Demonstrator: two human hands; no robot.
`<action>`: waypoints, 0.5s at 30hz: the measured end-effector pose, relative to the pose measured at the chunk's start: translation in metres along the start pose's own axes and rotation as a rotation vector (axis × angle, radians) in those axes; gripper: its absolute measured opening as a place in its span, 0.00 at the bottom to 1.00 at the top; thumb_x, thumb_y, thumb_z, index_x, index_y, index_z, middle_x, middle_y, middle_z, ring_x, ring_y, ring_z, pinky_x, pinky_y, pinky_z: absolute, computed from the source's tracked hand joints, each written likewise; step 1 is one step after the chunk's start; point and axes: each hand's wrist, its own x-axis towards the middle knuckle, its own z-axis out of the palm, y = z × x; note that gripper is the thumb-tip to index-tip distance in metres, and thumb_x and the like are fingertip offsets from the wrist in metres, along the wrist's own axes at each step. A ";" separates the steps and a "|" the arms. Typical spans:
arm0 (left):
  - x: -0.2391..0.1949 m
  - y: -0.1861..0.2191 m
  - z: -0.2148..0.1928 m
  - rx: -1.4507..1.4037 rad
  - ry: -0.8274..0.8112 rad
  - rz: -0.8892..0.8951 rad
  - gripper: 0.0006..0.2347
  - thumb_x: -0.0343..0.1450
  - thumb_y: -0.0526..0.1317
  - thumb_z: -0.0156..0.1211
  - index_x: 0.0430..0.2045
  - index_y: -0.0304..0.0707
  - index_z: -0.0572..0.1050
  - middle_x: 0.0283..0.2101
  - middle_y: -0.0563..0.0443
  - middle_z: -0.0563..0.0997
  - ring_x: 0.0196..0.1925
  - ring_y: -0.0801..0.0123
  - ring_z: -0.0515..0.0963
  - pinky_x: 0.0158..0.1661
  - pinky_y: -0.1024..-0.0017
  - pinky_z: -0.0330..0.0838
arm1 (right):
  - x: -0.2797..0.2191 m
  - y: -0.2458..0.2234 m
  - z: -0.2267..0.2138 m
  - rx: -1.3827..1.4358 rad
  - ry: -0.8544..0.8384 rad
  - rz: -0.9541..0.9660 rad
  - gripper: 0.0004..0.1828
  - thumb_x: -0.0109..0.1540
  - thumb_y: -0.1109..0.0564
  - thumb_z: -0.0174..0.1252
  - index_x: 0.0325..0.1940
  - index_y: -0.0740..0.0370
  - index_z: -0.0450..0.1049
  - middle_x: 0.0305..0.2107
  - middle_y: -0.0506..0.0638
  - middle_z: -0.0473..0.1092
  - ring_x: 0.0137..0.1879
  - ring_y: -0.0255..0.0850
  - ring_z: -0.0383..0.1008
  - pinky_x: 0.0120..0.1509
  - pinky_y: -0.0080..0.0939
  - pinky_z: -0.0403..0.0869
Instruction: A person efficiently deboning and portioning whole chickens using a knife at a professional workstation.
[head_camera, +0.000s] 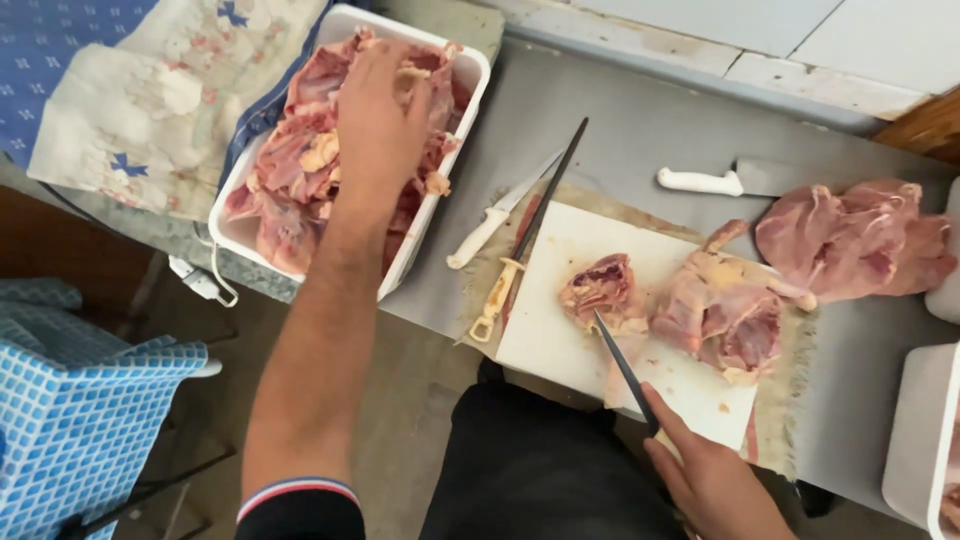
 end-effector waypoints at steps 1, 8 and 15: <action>0.000 0.011 -0.001 -0.001 0.003 0.009 0.15 0.75 0.35 0.59 0.55 0.25 0.74 0.59 0.30 0.77 0.64 0.45 0.73 0.66 0.50 0.62 | 0.001 0.008 0.004 0.006 0.008 -0.001 0.40 0.66 0.38 0.46 0.81 0.19 0.41 0.32 0.54 0.81 0.42 0.42 0.82 0.47 0.29 0.73; -0.159 0.062 0.134 -0.170 -0.433 0.323 0.16 0.72 0.40 0.55 0.53 0.33 0.76 0.55 0.36 0.80 0.58 0.46 0.77 0.63 0.54 0.65 | -0.014 0.048 0.017 0.228 0.193 -0.030 0.39 0.65 0.43 0.48 0.80 0.29 0.46 0.18 0.52 0.80 0.34 0.44 0.85 0.68 0.41 0.48; -0.251 0.124 0.182 -0.202 -0.723 0.987 0.16 0.70 0.40 0.56 0.53 0.51 0.78 0.73 0.40 0.64 0.74 0.35 0.62 0.71 0.36 0.44 | -0.044 0.085 0.030 0.529 0.206 0.092 0.40 0.64 0.43 0.52 0.81 0.29 0.50 0.23 0.46 0.79 0.31 0.34 0.75 0.47 0.27 0.73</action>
